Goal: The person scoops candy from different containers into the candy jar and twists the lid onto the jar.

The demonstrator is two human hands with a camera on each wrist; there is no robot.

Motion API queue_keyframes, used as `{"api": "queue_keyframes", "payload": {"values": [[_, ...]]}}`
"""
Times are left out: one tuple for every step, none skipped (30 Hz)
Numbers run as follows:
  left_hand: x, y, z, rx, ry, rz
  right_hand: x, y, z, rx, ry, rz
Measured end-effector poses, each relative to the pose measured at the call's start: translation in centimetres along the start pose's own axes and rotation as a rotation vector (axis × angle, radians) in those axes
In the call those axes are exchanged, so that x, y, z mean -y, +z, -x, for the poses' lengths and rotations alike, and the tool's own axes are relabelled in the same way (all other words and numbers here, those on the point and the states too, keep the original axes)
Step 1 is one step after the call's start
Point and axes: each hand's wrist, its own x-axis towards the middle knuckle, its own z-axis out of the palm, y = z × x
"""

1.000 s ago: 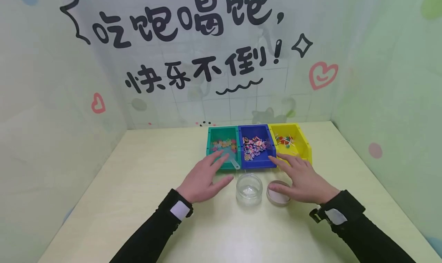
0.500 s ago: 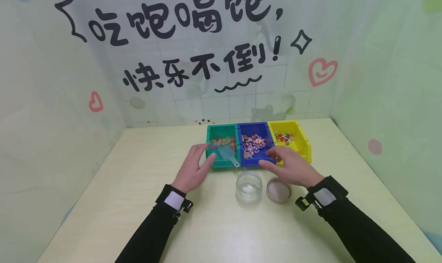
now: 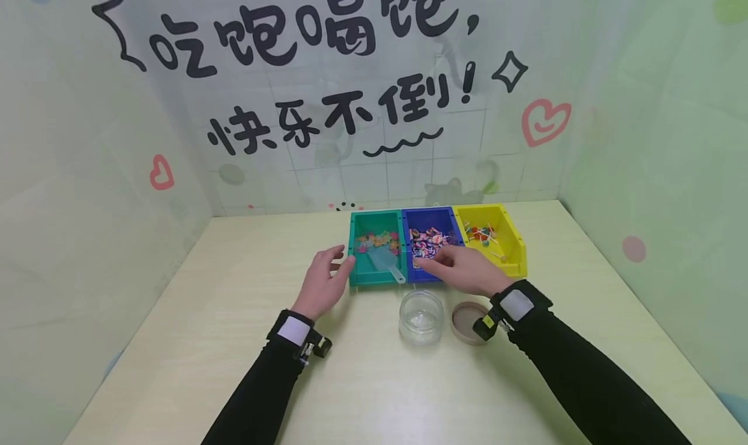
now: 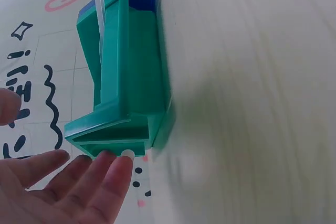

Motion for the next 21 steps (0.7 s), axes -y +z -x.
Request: {"api": "queue_keyframes", "payload": {"values": [[0.0,0.1,-0.1,-0.001,-0.012,0.002,0.1,0.0,-0.3,0.007,0.000,0.004],[0.0,0.1,-0.2,-0.003,-0.025,0.003,0.2,0.0,-0.5,0.013,0.003,0.007],[0.1,0.2,-0.3,-0.007,-0.038,0.000,0.3,0.1,-0.8,0.024,0.009,0.008],[0.1,0.3,-0.4,-0.010,-0.049,0.001,0.4,0.1,-1.0,0.037,0.014,0.007],[0.2,0.4,-0.6,-0.013,-0.060,0.002,0.5,0.1,-1.3,0.052,0.020,0.000],[0.2,0.4,-0.7,-0.016,-0.069,0.002,0.7,0.2,-1.5,0.069,0.028,-0.008],[0.2,0.5,-0.8,-0.018,-0.075,0.000,0.8,0.3,-1.8,0.085,0.037,-0.016],[0.3,0.6,-0.9,-0.020,-0.081,-0.007,1.0,0.4,-2.0,0.103,0.043,-0.020],[0.3,0.7,-1.0,-0.021,-0.087,-0.012,1.1,0.5,-2.2,0.123,0.048,-0.024],[0.4,0.8,-1.1,-0.020,-0.091,-0.020,1.3,0.6,-2.5,0.139,0.052,-0.026],[0.5,0.8,-1.2,-0.019,-0.094,-0.030,1.4,0.8,-2.7,0.151,0.059,-0.026],[0.5,0.9,-1.3,-0.018,-0.096,-0.037,1.5,0.9,-2.9,0.165,0.061,-0.023],[0.6,0.9,-1.3,-0.017,-0.098,-0.043,1.7,1.1,-3.2,0.178,0.063,-0.022],[0.7,0.9,-1.3,-0.015,-0.102,-0.047,1.8,1.3,-3.4,0.191,0.070,-0.028],[0.7,1.0,-1.3,-0.014,-0.101,-0.049,1.9,1.4,-3.6,0.198,0.073,-0.033],[0.8,1.0,-1.4,-0.013,-0.098,-0.052,1.9,1.6,-3.9,0.204,0.083,-0.042],[0.9,1.0,-1.4,-0.012,-0.096,-0.053,2.0,1.8,-4.1,0.210,0.094,-0.053],[1.0,1.1,-1.4,-0.012,-0.094,-0.052,2.0,2.0,-4.4,0.217,0.103,-0.067],[1.1,1.1,-1.4,-0.011,-0.091,-0.054,2.0,2.2,-4.6,0.221,0.118,-0.082],[1.1,1.2,-1.4,-0.010,-0.089,-0.056,2.0,2.4,-4.7,0.226,0.128,-0.093],[1.3,1.2,-1.4,-0.009,-0.085,-0.059,2.0,2.6,-4.9,0.234,0.135,-0.102]]}}
